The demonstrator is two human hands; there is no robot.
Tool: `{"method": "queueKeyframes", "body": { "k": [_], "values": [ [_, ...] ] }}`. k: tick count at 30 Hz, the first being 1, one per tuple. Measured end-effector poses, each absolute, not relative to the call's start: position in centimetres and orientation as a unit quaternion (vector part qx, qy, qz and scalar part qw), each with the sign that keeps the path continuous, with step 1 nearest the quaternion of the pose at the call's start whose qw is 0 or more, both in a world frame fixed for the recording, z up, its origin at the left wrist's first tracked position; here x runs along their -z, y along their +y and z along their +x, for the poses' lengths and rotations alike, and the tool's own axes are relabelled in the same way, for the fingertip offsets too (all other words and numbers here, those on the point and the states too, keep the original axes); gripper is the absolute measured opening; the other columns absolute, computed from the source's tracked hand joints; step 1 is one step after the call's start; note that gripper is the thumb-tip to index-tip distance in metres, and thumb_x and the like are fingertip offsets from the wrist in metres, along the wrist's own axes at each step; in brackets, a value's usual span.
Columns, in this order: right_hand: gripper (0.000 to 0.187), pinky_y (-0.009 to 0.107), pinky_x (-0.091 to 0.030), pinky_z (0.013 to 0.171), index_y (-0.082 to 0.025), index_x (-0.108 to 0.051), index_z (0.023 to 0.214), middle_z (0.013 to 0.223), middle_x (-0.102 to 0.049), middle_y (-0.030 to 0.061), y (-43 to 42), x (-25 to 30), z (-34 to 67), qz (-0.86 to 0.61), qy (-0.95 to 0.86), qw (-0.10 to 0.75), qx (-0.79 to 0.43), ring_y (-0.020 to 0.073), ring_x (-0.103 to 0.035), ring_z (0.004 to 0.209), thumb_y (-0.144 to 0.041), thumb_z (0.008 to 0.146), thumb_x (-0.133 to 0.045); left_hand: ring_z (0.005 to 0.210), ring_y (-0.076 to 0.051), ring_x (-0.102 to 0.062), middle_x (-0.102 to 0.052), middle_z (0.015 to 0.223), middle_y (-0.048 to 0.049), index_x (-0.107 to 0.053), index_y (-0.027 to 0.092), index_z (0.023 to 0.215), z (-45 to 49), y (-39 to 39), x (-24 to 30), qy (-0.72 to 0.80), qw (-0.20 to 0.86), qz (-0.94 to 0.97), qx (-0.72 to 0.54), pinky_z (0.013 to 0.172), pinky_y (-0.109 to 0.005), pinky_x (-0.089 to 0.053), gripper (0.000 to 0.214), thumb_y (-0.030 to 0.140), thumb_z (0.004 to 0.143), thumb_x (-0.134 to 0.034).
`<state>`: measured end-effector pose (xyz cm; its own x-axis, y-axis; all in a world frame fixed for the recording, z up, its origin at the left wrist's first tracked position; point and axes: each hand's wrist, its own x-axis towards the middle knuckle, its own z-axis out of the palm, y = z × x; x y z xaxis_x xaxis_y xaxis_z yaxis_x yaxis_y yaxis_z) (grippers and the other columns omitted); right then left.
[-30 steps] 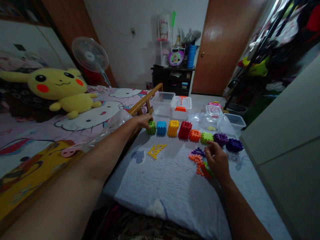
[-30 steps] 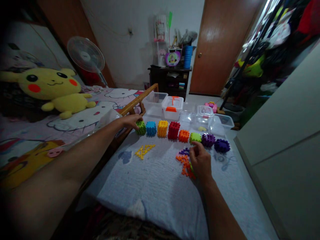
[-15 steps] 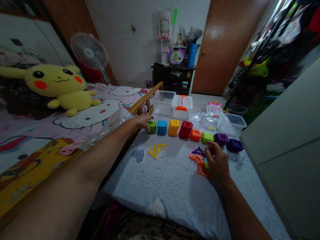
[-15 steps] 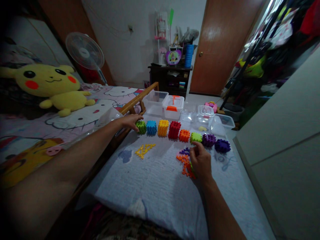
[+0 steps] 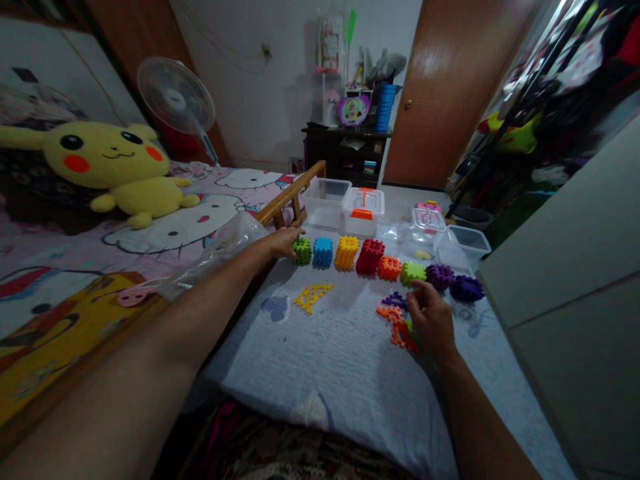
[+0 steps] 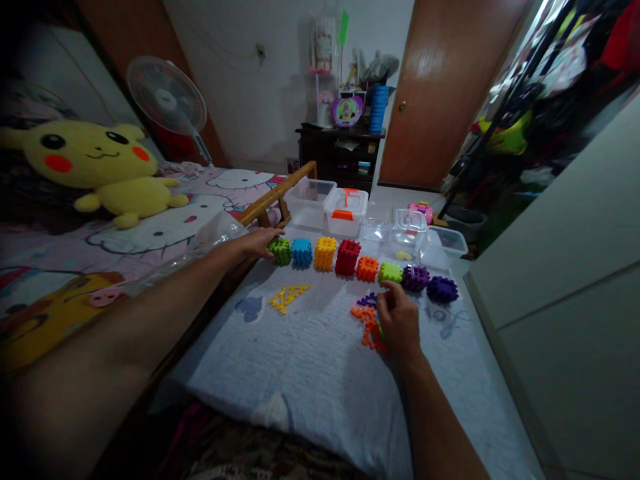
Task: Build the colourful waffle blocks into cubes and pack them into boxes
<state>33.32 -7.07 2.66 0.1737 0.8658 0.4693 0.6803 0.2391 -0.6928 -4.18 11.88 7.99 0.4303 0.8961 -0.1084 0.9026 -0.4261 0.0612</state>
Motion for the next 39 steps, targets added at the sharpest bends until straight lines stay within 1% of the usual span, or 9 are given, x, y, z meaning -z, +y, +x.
{"method": "queueKeyframes", "body": {
  "k": [3,6,11,16,20,28,32,35,39],
  "values": [
    [0.025,0.027,-0.046,0.059,-0.016,-0.063,0.104,0.066,-0.062,-0.0011,-7.1,-2.8,33.3,-0.607,-0.639,0.462,-0.101,0.0146,-0.058,0.056,-0.030,0.086,-0.052,0.131,-0.034,-0.046,-0.052,0.137,-0.0164,-0.048,0.014,0.135,-4.2,9.8,-8.4,0.511,0.002,0.858,-0.054,0.111,-0.046,-0.033,0.084,0.029,0.059,-0.079],
    [0.025,0.027,-0.046,0.059,-0.016,-0.064,0.104,0.067,-0.062,-0.0009,-7.1,-2.8,33.2,-0.609,-0.639,0.458,-0.103,0.0145,-0.058,0.056,-0.030,0.086,-0.052,0.129,-0.031,-0.046,-0.054,0.133,-0.0158,-0.052,0.013,0.129,-3.8,6.1,-8.6,0.483,-0.036,0.856,-0.177,0.112,-0.046,-0.032,0.062,0.029,0.072,-0.070],
    [0.027,0.027,-0.045,0.060,-0.016,-0.063,0.106,0.067,-0.061,-0.0010,-7.1,-2.4,33.0,-0.603,-0.649,0.447,-0.123,0.0145,-0.057,0.057,-0.031,0.086,-0.052,0.116,-0.024,-0.056,-0.063,0.119,-0.0112,-0.061,0.016,0.114,-2.8,-0.2,-6.6,0.462,0.058,0.867,-0.178,0.106,-0.039,-0.041,0.029,0.019,0.087,-0.051],
    [0.028,0.028,-0.046,0.060,-0.014,-0.064,0.104,0.066,-0.062,-0.0002,-7.2,-2.5,32.5,-0.598,-0.660,0.435,-0.130,0.0148,-0.058,0.057,-0.030,0.086,-0.051,0.116,-0.028,-0.055,-0.061,0.122,-0.0132,-0.060,0.015,0.119,-1.9,-2.9,-4.1,0.490,0.160,0.854,-0.071,0.103,-0.039,-0.042,0.042,0.033,0.081,-0.065],
    [0.028,0.028,-0.046,0.061,-0.015,-0.064,0.104,0.067,-0.064,0.0009,-7.2,-2.4,32.4,-0.601,-0.662,0.431,-0.124,0.0156,-0.059,0.059,-0.031,0.086,-0.050,0.115,-0.028,-0.054,-0.060,0.123,-0.0106,-0.056,0.019,0.125,-0.9,-3.6,-3.6,0.513,0.175,0.836,-0.085,0.102,-0.038,-0.042,0.057,0.037,0.074,-0.074],
    [0.029,0.028,-0.046,0.063,-0.015,-0.065,0.105,0.069,-0.065,0.0018,-7.3,-2.3,32.3,-0.599,-0.673,0.415,-0.127,0.0158,-0.060,0.060,-0.030,0.087,-0.049,0.097,-0.023,-0.061,-0.063,0.110,-0.0101,-0.060,0.016,0.122,1.1,-4.9,-3.1,0.493,0.235,0.826,-0.140,0.089,-0.034,-0.049,0.053,0.037,0.075,-0.073],
    [0.029,0.028,-0.046,0.063,-0.015,-0.065,0.105,0.069,-0.065,0.0018,-7.3,-2.4,32.2,-0.597,-0.671,0.420,-0.130,0.0156,-0.059,0.060,-0.031,0.087,-0.049,0.090,-0.019,-0.064,-0.067,0.106,-0.0076,-0.060,0.017,0.122,2.1,-5.0,-2.9,0.468,0.302,0.812,-0.175,0.084,-0.031,-0.051,0.042,0.030,0.083,-0.063],
    [0.029,0.028,-0.046,0.063,-0.015,-0.066,0.105,0.068,-0.064,0.0014,-7.4,-2.4,32.1,-0.595,-0.672,0.421,-0.130,0.0153,-0.058,0.058,-0.031,0.087,-0.050,0.096,-0.020,-0.064,-0.067,0.107,-0.0087,-0.063,0.017,0.116,3.0,-4.3,-3.2,0.496,0.247,0.809,-0.197,0.090,-0.033,-0.049,0.031,0.024,0.087,-0.056],
    [0.027,0.027,-0.045,0.061,-0.015,-0.065,0.104,0.067,-0.063,0.0008,-7.4,-2.4,32.0,-0.593,-0.677,0.414,-0.137,0.0149,-0.057,0.058,-0.031,0.087,-0.050,0.106,-0.026,-0.059,-0.065,0.110,-0.0115,-0.066,0.017,0.109,4.3,-2.9,-3.6,0.545,0.153,0.813,-0.135,0.097,-0.038,-0.045,0.029,0.029,0.083,-0.061]
  ]
}}
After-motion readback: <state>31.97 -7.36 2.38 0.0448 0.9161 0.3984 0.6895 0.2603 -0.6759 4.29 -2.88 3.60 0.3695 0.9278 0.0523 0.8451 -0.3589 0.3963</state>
